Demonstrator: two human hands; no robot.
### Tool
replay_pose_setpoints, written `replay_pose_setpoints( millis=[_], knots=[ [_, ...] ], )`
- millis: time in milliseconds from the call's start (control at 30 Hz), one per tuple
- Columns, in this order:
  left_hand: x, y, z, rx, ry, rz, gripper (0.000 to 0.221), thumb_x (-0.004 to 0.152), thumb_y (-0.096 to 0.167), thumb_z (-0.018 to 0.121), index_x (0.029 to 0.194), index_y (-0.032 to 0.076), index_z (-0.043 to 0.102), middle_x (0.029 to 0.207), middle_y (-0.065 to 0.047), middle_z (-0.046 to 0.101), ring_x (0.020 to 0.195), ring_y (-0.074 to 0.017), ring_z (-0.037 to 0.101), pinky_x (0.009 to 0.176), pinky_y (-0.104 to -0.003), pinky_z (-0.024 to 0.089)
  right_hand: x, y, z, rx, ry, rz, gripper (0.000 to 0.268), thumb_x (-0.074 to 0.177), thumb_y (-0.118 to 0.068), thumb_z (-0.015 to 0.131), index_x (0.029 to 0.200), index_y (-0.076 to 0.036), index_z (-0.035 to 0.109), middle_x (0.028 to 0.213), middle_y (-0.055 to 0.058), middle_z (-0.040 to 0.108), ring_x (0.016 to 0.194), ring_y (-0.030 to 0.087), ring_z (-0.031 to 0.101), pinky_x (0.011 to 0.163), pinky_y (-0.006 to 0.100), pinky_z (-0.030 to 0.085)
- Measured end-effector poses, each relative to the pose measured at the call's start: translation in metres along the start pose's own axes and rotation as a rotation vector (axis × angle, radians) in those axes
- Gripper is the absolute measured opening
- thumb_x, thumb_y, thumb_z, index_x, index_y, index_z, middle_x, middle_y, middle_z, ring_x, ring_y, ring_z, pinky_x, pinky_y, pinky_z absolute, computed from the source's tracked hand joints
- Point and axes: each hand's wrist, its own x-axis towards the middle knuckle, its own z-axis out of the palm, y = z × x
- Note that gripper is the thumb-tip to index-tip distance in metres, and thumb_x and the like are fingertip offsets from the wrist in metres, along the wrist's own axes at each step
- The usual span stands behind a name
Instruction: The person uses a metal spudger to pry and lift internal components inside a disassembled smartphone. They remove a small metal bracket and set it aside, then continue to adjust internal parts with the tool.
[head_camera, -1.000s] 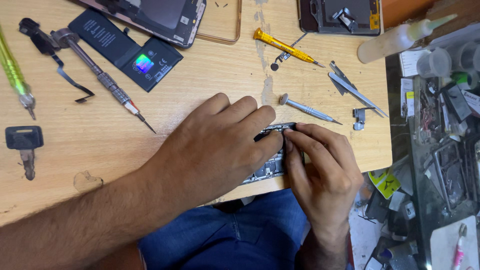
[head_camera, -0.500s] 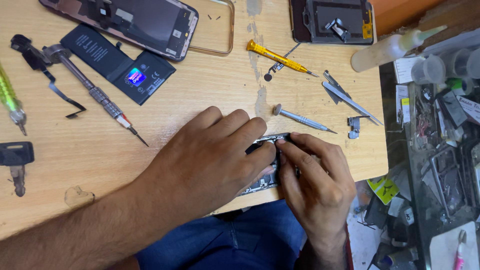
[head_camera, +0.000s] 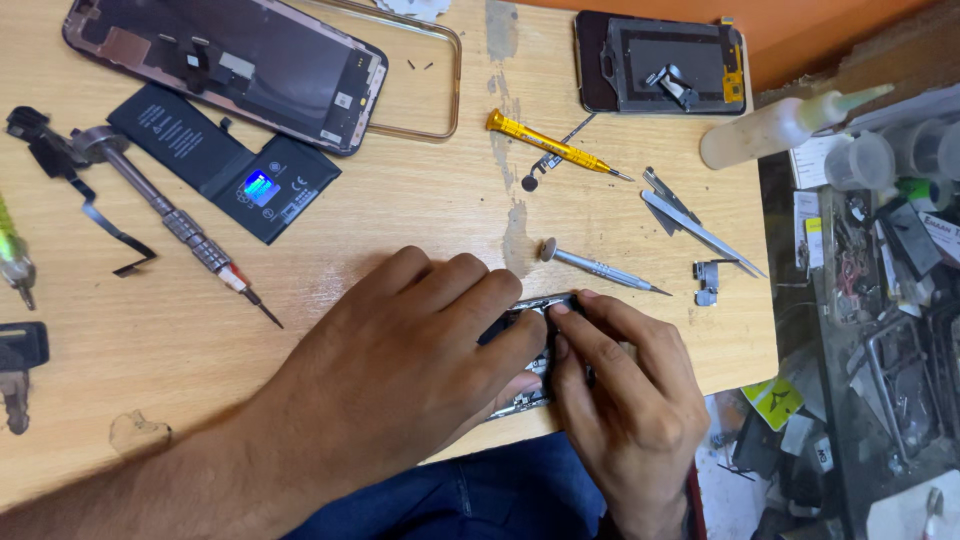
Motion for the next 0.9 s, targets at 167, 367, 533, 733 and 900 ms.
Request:
replay_pose_setpoints(
  millis=[167, 367, 533, 733, 900],
  knots=[
    [-0.001, -0.002, 0.001, 0.016, -0.018, 0.012, 0.033, 0.089, 0.036, 0.071, 0.105, 0.007, 0.068, 0.097, -0.005, 0.062, 0.092, -0.0192, 0.058, 0.075, -0.037, 0.046, 0.003, 0.002, -0.002, 0.015, -0.037, 0.010, 0.032, 0.079, 0.001, 0.079, 0.111, -0.007, 0.077, 0.115, 0.013, 0.071, 0.103, 0.024, 0.070, 0.087, 0.033, 0.057],
    [-0.001, 0.001, 0.003, 0.074, -0.017, 0.033, 0.043, 0.090, 0.043, 0.068, 0.107, 0.003, 0.068, 0.096, -0.005, 0.061, 0.090, -0.0189, 0.057, 0.076, -0.036, 0.045, 0.007, 0.004, -0.003, 0.024, -0.055, -0.048, 0.030, 0.081, 0.002, 0.079, 0.110, -0.004, 0.075, 0.119, 0.011, 0.073, 0.106, 0.027, 0.070, 0.093, 0.036, 0.056],
    [-0.001, 0.001, 0.000, 0.069, -0.067, 0.048, 0.033, 0.090, 0.036, 0.070, 0.100, 0.004, 0.068, 0.089, -0.005, 0.060, 0.084, -0.0190, 0.057, 0.071, -0.036, 0.045, 0.011, 0.009, -0.008, 0.043, -0.125, -0.052, 0.029, 0.078, -0.002, 0.081, 0.107, -0.005, 0.076, 0.118, 0.011, 0.073, 0.104, 0.027, 0.069, 0.090, 0.036, 0.055],
    [-0.001, 0.000, -0.001, 0.106, 0.048, 0.023, 0.016, 0.090, 0.018, 0.069, 0.101, 0.006, 0.068, 0.088, -0.002, 0.060, 0.085, -0.0167, 0.059, 0.072, -0.033, 0.046, 0.013, 0.014, -0.009, 0.054, -0.143, -0.098, 0.029, 0.079, -0.002, 0.079, 0.108, -0.004, 0.075, 0.118, 0.012, 0.073, 0.104, 0.027, 0.068, 0.091, 0.037, 0.054],
    [0.005, 0.001, 0.006, 0.096, 0.099, -0.042, 0.017, 0.088, 0.015, 0.069, 0.101, 0.005, 0.068, 0.088, -0.002, 0.061, 0.085, -0.0169, 0.059, 0.071, -0.033, 0.047, 0.014, 0.021, -0.012, 0.091, -0.149, -0.108, 0.024, 0.082, -0.003, 0.079, 0.106, -0.005, 0.076, 0.112, 0.010, 0.073, 0.102, 0.025, 0.070, 0.088, 0.035, 0.056]
  ],
)
